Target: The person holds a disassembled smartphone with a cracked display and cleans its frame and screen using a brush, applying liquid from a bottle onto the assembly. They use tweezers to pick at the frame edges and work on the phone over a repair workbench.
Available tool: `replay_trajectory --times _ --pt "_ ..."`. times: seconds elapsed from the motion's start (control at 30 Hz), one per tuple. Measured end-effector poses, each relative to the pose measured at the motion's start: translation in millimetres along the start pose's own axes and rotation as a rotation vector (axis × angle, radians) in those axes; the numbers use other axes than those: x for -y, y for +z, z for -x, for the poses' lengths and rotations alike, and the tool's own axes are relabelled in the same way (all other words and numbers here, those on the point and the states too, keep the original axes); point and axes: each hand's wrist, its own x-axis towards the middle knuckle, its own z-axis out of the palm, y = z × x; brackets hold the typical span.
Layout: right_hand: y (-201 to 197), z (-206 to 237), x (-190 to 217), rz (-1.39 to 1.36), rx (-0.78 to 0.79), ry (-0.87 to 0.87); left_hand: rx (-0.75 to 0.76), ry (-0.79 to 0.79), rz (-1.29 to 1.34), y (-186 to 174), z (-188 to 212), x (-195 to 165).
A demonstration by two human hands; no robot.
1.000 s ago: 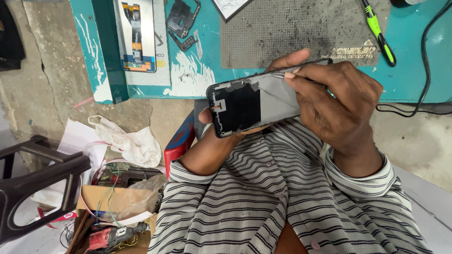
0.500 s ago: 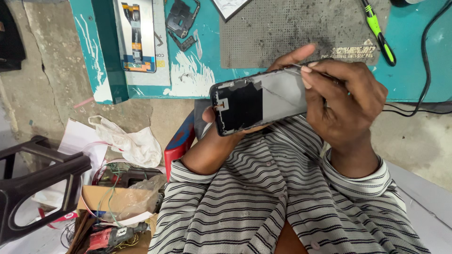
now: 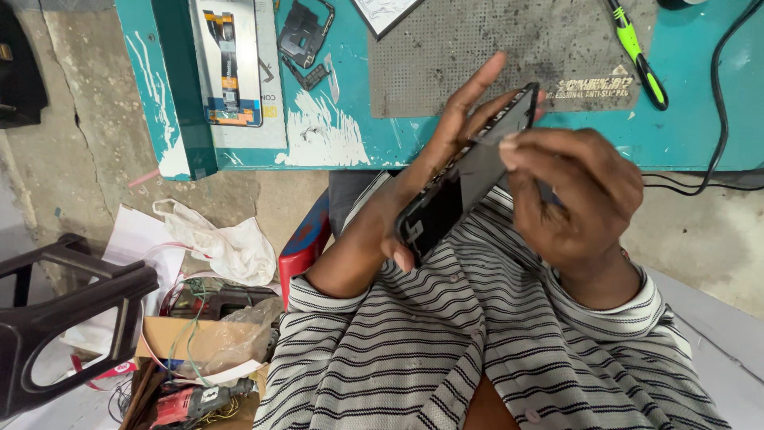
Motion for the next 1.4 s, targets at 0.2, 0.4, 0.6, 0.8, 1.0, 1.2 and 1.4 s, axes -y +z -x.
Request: replay_trajectory --times 0.2,0.4,0.6,0.8,1.0,1.2,1.4 --pt "-40 -10 15 0.006 -0.008 0.112 -0.103 -0.002 0.017 36 -36 23" --pt "-56 -44 42 -0.042 -0.053 0.207 0.012 0.035 -0.062 72 -32 -33" --pt "-38 4 2 -0.022 -0.073 0.125 -0.138 -0.058 -0.07 42 -32 32" --pt "-21 60 -85 0.071 -0.116 0.253 -0.013 -0.084 0.314 12 -10 59" --pt "-13 81 -118 -0.294 -0.232 0.377 -0.111 -0.135 0.589 7 -16 61" --pt "-3 103 -142 -0.461 -0.306 0.268 -0.056 -0.145 0.541 -8 -7 74" --pt "-2 119 -171 -0.761 -0.562 0.3 -0.071 -0.154 0.563 -14 -5 75"
